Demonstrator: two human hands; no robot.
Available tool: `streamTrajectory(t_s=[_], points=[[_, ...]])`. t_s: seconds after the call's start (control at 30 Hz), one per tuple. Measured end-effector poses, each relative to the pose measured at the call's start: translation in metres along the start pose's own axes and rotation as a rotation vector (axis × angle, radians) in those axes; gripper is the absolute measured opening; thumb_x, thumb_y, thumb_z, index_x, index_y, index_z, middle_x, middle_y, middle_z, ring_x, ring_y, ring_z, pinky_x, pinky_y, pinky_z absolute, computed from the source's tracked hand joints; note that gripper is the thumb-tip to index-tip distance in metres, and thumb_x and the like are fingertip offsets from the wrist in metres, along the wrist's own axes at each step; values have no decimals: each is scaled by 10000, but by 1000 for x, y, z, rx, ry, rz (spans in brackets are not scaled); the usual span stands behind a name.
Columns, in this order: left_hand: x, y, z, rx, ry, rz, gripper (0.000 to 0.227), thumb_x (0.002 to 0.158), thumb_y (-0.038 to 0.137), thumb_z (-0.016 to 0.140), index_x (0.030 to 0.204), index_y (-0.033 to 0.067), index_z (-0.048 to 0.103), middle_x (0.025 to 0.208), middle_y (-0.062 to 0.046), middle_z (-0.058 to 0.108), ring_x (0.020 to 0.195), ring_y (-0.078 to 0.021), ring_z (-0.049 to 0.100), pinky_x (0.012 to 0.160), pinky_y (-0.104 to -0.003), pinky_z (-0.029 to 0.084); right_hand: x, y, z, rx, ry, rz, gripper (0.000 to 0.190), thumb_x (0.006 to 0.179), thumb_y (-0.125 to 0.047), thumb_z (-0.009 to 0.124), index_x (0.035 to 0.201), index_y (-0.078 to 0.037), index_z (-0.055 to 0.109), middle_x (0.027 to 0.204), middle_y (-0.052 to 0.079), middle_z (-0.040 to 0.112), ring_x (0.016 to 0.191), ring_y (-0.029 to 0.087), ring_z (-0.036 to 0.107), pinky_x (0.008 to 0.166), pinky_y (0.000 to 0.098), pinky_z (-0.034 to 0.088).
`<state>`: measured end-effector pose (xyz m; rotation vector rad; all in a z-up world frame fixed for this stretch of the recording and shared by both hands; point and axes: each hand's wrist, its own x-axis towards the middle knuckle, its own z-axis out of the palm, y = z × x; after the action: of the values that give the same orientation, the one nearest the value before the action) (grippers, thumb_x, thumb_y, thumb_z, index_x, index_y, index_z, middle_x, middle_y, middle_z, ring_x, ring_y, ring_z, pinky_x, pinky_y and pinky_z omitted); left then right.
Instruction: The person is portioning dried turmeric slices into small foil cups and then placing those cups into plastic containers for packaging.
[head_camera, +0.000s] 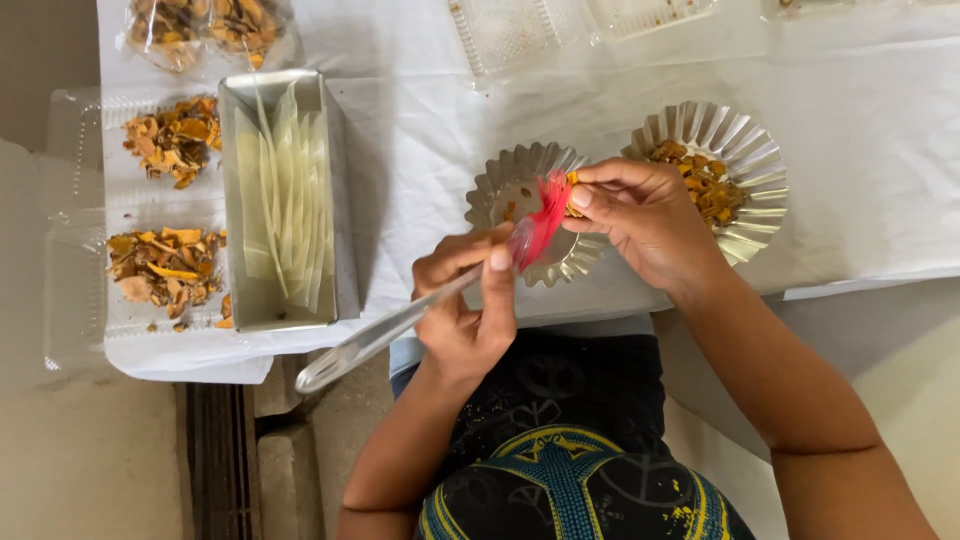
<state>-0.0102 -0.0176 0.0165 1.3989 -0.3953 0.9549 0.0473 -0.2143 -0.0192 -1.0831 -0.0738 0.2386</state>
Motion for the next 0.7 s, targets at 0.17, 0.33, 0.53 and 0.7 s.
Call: streamTrajectory(t_s=[0.17, 0.33, 0.53, 0.7], points=[[-7, 4, 1, -15, 94, 22, 96, 915, -98, 664, 966, -82, 585, 872, -228, 728, 817, -385, 769, 749, -459, 645, -3, -6, 5, -28, 5, -13, 220, 921, 52, 719, 1135, 76, 676, 1090, 234, 747, 959, 320, 768, 846, 460, 682], [-9, -11, -9, -27, 44, -12, 97, 950, -93, 645, 978, -76, 554, 842, -217, 696, 795, -390, 748, 742, -466, 615, -14, -51, 18, -244, 37, -96, 249, 925, 12, 735, 1158, 71, 667, 1080, 245, 734, 964, 320, 765, 848, 444, 685], [-1, -4, -21, 74, 32, -198, 148, 1030, 108, 608, 1081, 0, 520, 977, -254, 702, 916, -365, 750, 784, -399, 623, -42, -108, -22, -1121, 149, -182, 149, 1082, -80, 786, 1157, -1, 685, 1105, 122, 714, 1074, 178, 695, 893, 250, 611], [0, -4, -15, 117, 41, -216, 185, 1034, 158, 610, 1073, -5, 532, 957, -220, 708, 893, -333, 762, 782, -368, 619, -42, -88, -55, -1829, -11, -197, 255, 1016, -255, 717, 1247, -156, 760, 1275, 138, 728, 1267, 328, 625, 923, 472, 519]])
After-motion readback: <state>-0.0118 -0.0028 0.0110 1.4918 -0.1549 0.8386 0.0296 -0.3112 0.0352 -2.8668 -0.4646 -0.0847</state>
